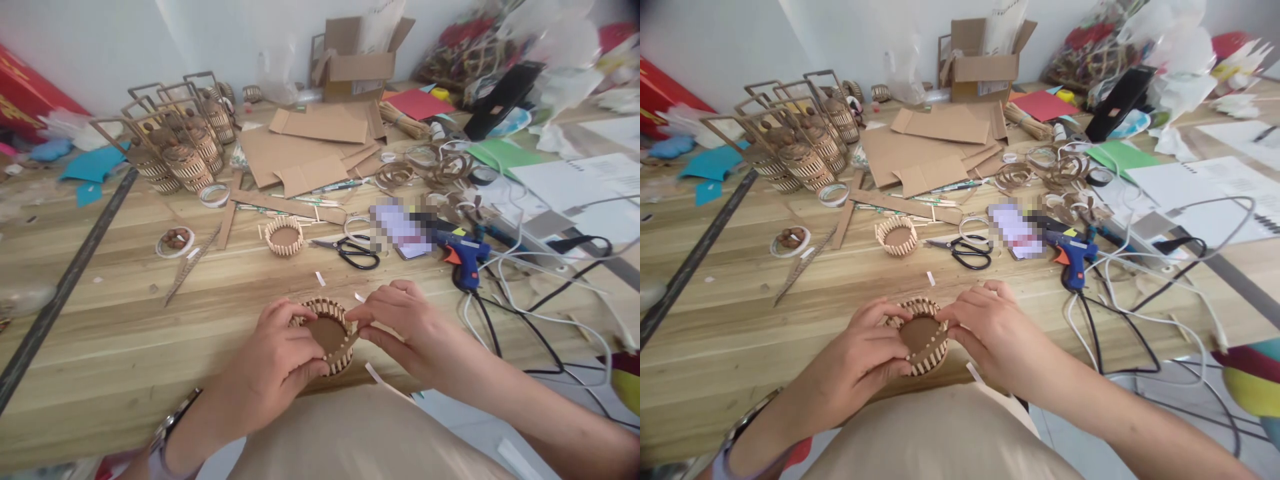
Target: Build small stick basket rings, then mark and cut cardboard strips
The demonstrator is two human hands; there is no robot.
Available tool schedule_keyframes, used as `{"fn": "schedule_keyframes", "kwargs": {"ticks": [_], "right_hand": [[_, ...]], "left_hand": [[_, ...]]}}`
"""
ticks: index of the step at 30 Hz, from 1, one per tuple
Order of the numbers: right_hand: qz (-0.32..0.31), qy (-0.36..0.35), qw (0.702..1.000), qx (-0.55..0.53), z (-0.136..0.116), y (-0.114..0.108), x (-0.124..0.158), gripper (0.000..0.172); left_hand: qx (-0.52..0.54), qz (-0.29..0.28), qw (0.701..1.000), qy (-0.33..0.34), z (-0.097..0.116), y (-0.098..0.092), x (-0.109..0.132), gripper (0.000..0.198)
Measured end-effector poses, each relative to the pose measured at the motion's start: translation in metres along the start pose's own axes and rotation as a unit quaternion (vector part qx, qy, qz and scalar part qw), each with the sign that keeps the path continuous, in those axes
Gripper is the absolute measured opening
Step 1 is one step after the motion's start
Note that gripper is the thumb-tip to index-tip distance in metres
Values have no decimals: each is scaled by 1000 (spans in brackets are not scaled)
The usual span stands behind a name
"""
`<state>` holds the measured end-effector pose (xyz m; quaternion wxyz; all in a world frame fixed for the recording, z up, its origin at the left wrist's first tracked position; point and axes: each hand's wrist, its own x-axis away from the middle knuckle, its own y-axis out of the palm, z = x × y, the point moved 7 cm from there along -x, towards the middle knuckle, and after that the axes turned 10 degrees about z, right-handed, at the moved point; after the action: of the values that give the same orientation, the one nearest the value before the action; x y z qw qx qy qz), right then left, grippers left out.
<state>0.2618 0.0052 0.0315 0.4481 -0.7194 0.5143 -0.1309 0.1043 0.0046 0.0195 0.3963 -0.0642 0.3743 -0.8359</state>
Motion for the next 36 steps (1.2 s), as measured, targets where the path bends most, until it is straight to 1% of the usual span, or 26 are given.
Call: {"fn": "schedule_keyframes", "kwargs": {"ticks": [3, 6, 9, 12, 15, 19, 22, 25, 28, 31, 34, 36], "right_hand": [[0, -6, 1000, 6, 2, 4, -2, 20], [17, -14, 1000, 19, 9, 12, -5, 20], [29, -4, 999, 31, 21, 28, -8, 21], [31, 12, 999, 9, 34, 44, -9, 21], [41, 31, 998, -24, 40, 51, -7, 23], [65, 87, 991, -74, 46, 50, -3, 24], [70, 151, 975, -144, 51, 50, 1, 28], [81, 185, 964, -173, 53, 51, 6, 29], [105, 200, 958, -177, 54, 54, 10, 29], [129, 209, 950, -193, 57, 58, 13, 34], [164, 194, 947, -194, 60, 55, 14, 39], [178, 167, 955, -169, 60, 51, 13, 34]], "left_hand": [[-11, -9, 1000, 2, -2, 0, 0, 25], [-65, -11, 998, 10, -13, 2, -1, 20], [-148, 17, 989, 18, -31, 6, -1, 19], [-208, 42, 977, 24, -50, 13, 2, 20], [-237, 65, 969, 28, -58, 17, 6, 22], [-243, 84, 965, 48, -56, 16, 9, 22], [-245, 88, 964, 59, -53, 14, 8, 22], [-253, 88, 961, 61, -53, 14, 6, 21], [-257, 107, 958, 73, -51, 14, 5, 21], [-260, 121, 954, 84, -50, 14, 5, 21], [-263, 120, 953, 86, -52, 15, 5, 20], [-266, 117, 953, 82, -53, 15, 5, 19]]}}
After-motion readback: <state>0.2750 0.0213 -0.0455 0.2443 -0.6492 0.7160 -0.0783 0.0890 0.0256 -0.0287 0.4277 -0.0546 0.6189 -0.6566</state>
